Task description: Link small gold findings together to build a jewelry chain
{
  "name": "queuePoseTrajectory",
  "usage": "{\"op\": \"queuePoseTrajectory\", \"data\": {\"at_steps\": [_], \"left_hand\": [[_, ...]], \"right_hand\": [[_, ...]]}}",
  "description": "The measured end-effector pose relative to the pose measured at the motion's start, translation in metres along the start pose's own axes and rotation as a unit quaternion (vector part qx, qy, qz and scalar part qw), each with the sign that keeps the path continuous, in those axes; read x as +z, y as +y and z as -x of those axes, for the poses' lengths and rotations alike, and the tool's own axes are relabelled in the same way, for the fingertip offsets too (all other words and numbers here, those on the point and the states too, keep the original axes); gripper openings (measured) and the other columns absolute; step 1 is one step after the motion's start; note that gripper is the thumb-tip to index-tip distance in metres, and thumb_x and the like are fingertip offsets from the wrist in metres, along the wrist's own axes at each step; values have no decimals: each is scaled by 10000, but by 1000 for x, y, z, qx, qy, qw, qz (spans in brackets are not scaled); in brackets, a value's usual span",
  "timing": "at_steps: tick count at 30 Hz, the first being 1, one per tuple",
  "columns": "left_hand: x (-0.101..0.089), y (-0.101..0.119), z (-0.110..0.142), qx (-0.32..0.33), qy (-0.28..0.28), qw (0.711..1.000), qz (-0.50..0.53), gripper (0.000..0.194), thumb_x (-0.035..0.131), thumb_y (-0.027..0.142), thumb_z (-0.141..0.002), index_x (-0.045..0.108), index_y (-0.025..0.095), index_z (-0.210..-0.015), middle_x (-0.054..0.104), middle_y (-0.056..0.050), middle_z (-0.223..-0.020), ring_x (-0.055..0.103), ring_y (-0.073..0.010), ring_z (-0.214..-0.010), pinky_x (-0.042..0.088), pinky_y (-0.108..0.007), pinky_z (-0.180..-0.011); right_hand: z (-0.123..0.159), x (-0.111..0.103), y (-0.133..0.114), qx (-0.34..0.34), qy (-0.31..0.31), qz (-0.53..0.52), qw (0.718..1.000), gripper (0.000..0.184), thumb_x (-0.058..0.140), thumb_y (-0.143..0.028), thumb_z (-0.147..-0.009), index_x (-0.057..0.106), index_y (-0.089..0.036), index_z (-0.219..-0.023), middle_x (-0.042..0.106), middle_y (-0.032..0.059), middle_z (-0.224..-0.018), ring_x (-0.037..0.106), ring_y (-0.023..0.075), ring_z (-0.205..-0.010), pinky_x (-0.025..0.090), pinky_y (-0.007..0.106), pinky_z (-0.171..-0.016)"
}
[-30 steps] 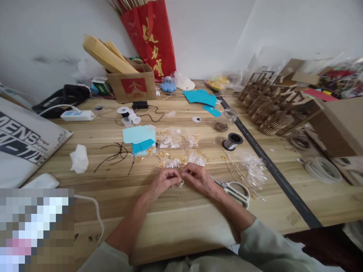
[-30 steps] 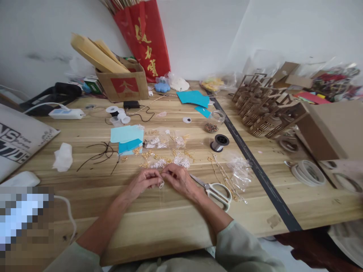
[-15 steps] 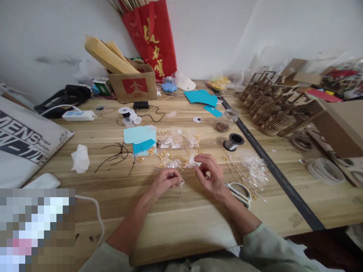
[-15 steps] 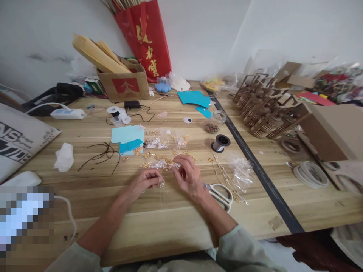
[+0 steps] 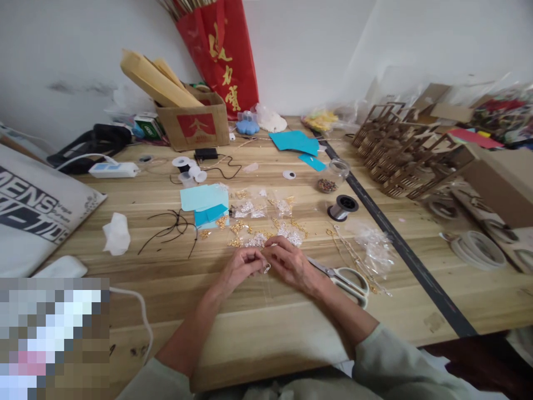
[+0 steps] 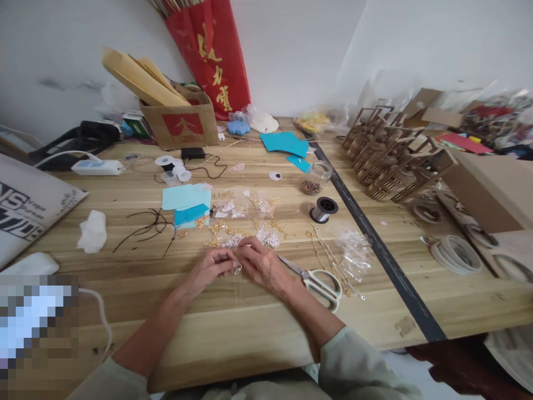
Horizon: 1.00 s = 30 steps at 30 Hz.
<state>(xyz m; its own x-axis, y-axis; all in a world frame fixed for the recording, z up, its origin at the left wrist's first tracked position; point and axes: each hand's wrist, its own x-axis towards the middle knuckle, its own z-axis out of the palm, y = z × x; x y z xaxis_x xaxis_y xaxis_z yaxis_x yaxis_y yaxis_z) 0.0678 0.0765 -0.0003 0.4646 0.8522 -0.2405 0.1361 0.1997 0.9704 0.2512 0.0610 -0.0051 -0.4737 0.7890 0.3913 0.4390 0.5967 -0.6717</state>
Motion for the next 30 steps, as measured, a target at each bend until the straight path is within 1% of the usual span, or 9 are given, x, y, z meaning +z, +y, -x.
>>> {"op": "queuePoseTrajectory", "data": {"at_steps": [5, 10, 12, 15, 17, 21, 27, 28, 30], "left_hand": [[0, 2, 0, -5, -1, 1000, 1, 186, 648, 317, -707, 602, 147, -647, 564, 18, -592, 461, -90, -542, 348, -204, -517], [1, 4, 0, -5, -10, 1000, 10, 212, 656, 343, -712, 605, 146, -653, 572, 11, -605, 462, -89, -543, 353, -206, -522], [1, 3, 0, -4, -11, 1000, 14, 217, 664, 348, -709, 608, 146, -654, 571, 11, -604, 460, -88, -542, 358, -206, -525], [1, 2, 0, -3, -7, 1000, 15, 233, 676, 364, -704, 611, 146, -652, 576, 8, -602, 463, -91, -546, 360, -208, -526], [0, 2, -1, -3, -8, 1000, 15, 247, 681, 377, -701, 611, 145, -651, 582, 6, -604, 466, -91, -546, 360, -208, -525], [1, 2, 0, -7, -8, 1000, 15, 264, 688, 394, -693, 608, 145, -656, 587, 7, -605, 471, -92, -548, 360, -208, -528], [1, 2, 0, -4, -6, 1000, 15, 243, 678, 378, -707, 609, 147, -670, 586, 7, -606, 467, -91, -546, 357, -206, -525], [1, 2, 0, -3, -5, 1000, 14, 246, 679, 381, -703, 608, 148, -668, 585, 6, -604, 464, -92, -544, 354, -206, -522], [1, 3, 0, -5, -1, 1000, 14, 253, 684, 388, -696, 604, 150, -665, 581, 6, -602, 461, -93, -542, 351, -206, -519]], "right_hand": [[-1, -1, 0, 6, 8, -31, 999, 127, 493, -196, -928, 615, -179, -958, 560, 107, -1100, 607, 143, -821, 520, 272, -713], [-3, -2, -3, 26, 16, -61, 998, 118, 501, -228, -927, 604, -176, -902, 623, 99, -1024, 618, 149, -810, 515, 241, -620], [-3, -2, -4, 43, 10, -79, 996, 113, 497, -231, -928, 594, -176, -941, 641, 89, -987, 629, 143, -787, 521, 234, -607], [-2, -2, -4, 61, -7, -107, 992, 165, 489, -225, -931, 563, -177, -1071, 665, 63, -903, 647, 140, -751, 531, 236, -607], [-2, -2, -4, 61, -12, -103, 993, 170, 498, -217, -926, 574, -178, -1073, 670, 49, -861, 648, 143, -751, 525, 239, -623], [-4, -4, -4, 50, -2, -66, 997, 115, 537, -203, -907, 637, -170, -953, 666, 49, -840, 630, 148, -746, 495, 242, -644], [-5, -9, -6, 39, -8, -50, 998, 135, 507, -189, -919, 638, -176, -892, 645, 55, -820, 608, 155, -756, 487, 267, -689], [-5, -10, -6, 39, 2, -46, 998, 129, 505, -193, -919, 632, -178, -905, 636, 57, -832, 602, 155, -754, 489, 267, -677], [-3, -10, -4, 43, 40, -39, 998, 129, 505, -199, -912, 612, -180, -981, 614, 72, -905, 586, 148, -734, 492, 257, -626]]}}
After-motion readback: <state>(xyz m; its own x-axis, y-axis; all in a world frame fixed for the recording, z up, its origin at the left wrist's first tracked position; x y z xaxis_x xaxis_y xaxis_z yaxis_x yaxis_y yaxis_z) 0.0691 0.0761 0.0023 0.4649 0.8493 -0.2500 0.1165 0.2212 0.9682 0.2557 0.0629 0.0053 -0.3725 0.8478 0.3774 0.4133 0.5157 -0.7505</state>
